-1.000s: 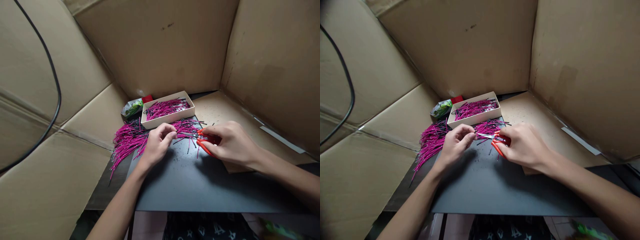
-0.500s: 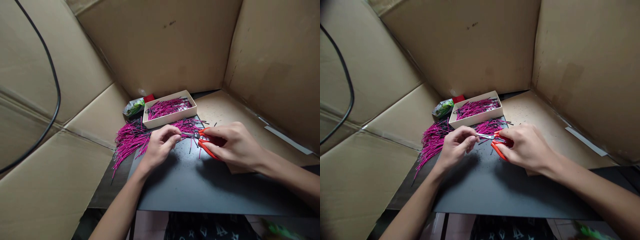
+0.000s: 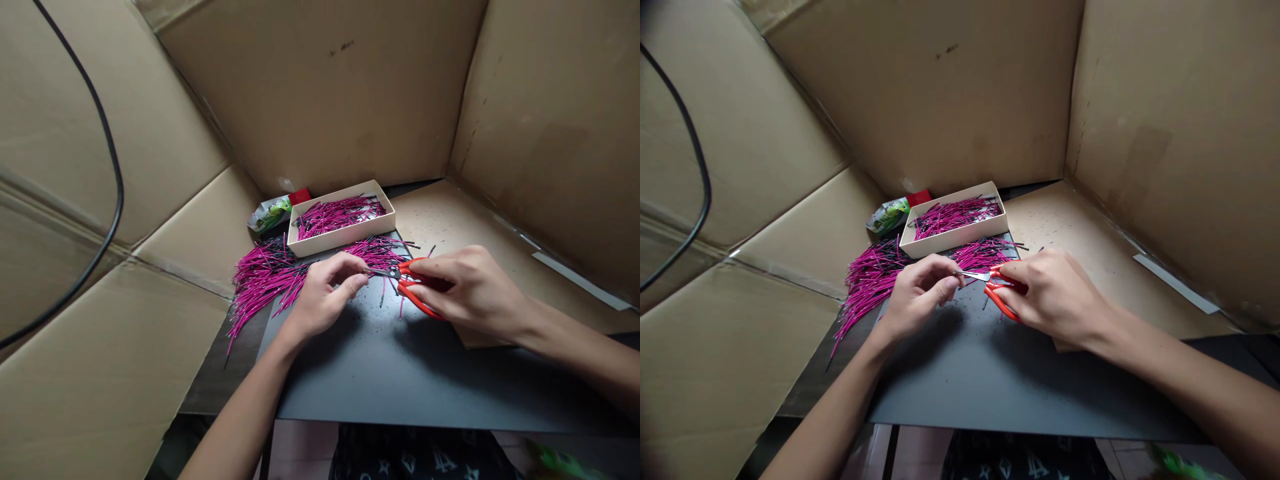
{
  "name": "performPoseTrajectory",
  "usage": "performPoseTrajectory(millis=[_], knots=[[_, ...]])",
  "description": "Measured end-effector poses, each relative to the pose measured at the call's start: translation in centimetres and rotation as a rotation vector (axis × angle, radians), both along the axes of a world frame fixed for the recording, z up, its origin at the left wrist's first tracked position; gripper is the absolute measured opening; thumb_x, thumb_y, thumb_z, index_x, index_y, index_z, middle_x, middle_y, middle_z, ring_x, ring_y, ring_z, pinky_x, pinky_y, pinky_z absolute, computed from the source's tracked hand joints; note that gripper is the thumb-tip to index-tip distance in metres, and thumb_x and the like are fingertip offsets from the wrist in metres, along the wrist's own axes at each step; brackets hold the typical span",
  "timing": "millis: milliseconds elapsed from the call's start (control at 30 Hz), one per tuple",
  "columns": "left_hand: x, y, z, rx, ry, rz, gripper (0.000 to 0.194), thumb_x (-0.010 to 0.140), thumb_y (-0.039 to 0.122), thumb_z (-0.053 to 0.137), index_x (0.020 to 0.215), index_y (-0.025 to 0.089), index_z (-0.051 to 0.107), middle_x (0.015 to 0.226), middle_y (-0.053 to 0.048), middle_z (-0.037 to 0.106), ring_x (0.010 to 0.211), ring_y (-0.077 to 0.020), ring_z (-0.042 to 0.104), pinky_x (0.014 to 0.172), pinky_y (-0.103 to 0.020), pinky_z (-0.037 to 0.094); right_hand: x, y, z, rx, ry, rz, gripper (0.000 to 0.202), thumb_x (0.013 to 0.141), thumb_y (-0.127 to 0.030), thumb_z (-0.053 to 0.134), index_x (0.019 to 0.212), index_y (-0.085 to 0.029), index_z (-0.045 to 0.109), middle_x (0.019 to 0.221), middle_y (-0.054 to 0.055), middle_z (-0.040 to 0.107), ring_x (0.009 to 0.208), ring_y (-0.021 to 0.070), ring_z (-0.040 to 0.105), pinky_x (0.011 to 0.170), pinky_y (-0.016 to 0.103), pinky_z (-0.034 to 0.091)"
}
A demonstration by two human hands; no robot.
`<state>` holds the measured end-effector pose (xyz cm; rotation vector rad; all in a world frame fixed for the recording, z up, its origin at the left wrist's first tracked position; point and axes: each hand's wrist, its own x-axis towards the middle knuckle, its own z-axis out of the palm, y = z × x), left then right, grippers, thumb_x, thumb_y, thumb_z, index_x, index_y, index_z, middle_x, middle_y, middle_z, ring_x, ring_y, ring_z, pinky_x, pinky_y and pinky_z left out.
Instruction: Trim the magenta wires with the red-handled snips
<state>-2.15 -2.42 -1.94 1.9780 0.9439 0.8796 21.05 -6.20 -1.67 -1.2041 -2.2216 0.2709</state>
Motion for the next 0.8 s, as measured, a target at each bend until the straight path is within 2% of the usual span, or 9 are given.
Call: performPoseTrajectory(millis=[200,367,600,800], knots=[[0.06,-0.06,0.03,0.016,-0.007,0.002,0.016,0.088,0.029,0.058,0.088,0.014,0.061,0.073,-0.003,0.062,0.056,-0.0082,0.051,0.051,-0.020,0.042,-0.16,-0.17,0.17,-0.025,0.049,-0.028,0.018,0.081,-0.026,0.056,0.067,-0.018,0.063,0.051,-0.002,0.050,0.047,0.0094,0.040,0.050,0.027,0.027],[-0.03,0.01,-0.10,0.029,0.008,-0.004,0.015,0.089,0.029,0.058,0.089,0.015,0.061,0.074,-0.003,0.063,0.057,-0.0085,0.051,0.052,-0.020,0.041,-0.21,-0.10,0.04,-0.018,0.062,-0.016,0.014,0.081,-0.025,0.057,0.080,-0.017,0.069,0.054,-0.002,0.054,0.048,0.0097,0.042,0.049,0.027,0.027],[-0.08,0.16,-0.11,0.063,0.024,-0.015,0.015,0.090,0.028,0.057,0.088,0.014,0.063,0.076,-0.004,0.063,0.058,-0.0083,0.050,0.052,-0.021,0.041,0.22,-0.01,-0.26,-0.007,0.051,0.021,0.017,0.084,-0.028,0.057,0.083,-0.016,0.069,0.055,0.000,0.057,0.047,0.0099,0.043,0.049,0.027,0.028],[-0.14,0.09,-0.08,0.059,0.012,-0.023,0.015,0.090,0.027,0.057,0.089,0.014,0.064,0.081,-0.005,0.066,0.061,-0.0089,0.053,0.054,-0.021,0.042,-0.05,-0.14,0.14,-0.002,0.036,-0.024,0.019,0.082,-0.028,0.056,0.067,-0.019,0.064,0.050,-0.002,0.050,0.046,0.0089,0.038,0.049,0.027,0.027]])
